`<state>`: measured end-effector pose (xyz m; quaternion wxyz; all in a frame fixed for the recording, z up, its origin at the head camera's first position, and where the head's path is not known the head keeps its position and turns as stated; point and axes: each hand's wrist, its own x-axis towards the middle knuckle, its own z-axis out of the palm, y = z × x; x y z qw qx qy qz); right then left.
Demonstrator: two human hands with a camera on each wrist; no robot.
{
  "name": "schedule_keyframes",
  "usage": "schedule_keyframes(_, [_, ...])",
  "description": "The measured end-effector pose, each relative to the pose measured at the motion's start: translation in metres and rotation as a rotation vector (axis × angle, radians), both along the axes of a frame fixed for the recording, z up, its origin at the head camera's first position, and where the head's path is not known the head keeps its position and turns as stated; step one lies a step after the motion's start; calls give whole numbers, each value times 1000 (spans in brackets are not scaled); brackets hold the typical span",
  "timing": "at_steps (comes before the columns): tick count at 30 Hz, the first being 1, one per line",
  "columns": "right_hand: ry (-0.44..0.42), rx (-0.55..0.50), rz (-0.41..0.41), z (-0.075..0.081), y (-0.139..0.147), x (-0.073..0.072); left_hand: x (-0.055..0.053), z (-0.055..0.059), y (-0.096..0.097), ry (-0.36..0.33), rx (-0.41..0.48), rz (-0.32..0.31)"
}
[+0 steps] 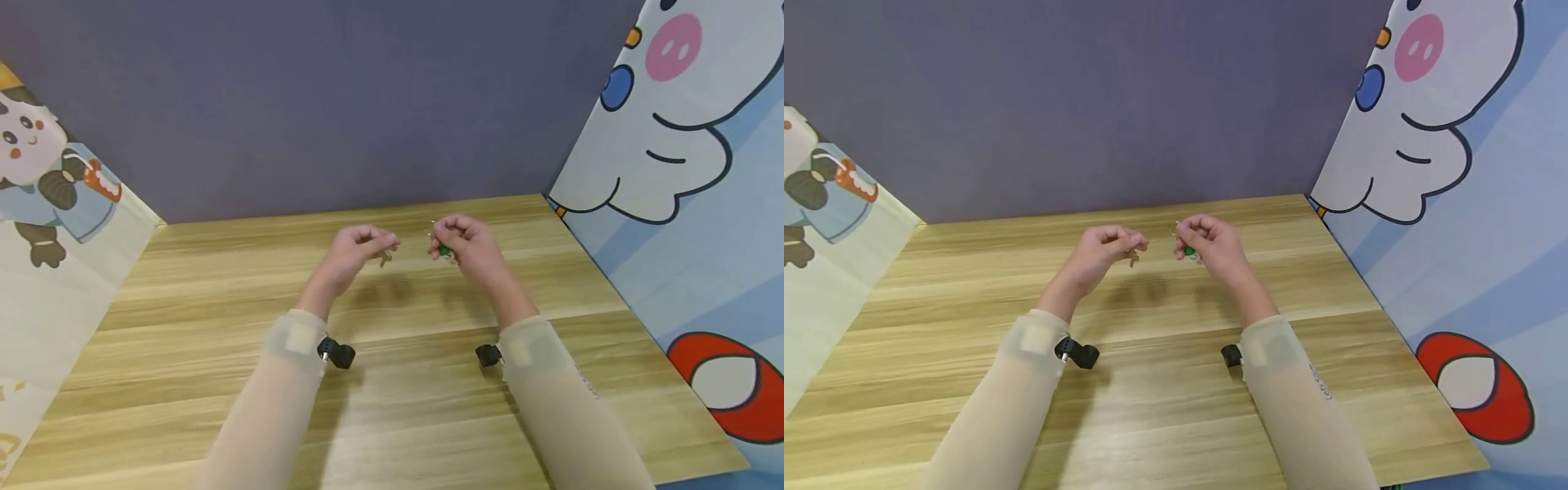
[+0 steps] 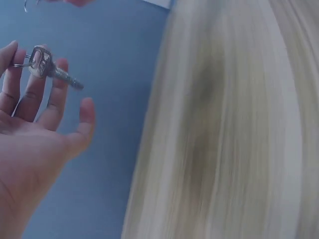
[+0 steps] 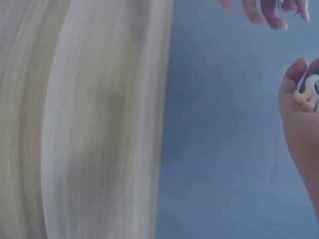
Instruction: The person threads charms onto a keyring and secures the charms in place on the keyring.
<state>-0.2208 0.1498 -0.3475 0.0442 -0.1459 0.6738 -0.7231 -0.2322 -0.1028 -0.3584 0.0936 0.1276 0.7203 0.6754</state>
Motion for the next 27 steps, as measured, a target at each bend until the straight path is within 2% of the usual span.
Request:
schedule_keyframes(3, [9, -23, 20, 3, -8, 11, 10, 0, 3, -19, 120, 45])
schedule_keyframes(6, [6, -55, 23, 2, -13, 20, 22, 1, 4, -29, 202, 72])
schedule_keyframes(13, [0, 8, -29, -8, -17, 34, 41, -2, 8, -55, 261, 70])
schedule_keyframes(17, [31, 97, -54, -13, -18, 39, 47, -7, 10, -51, 307, 127])
schedule_keyframes(22, [65, 206, -36, -16, -24, 45, 50, -11, 12, -28, 326, 231])
schedule_keyframes(27, [85, 305, -30, -21, -32, 48, 55, -13, 14, 0, 213, 251])
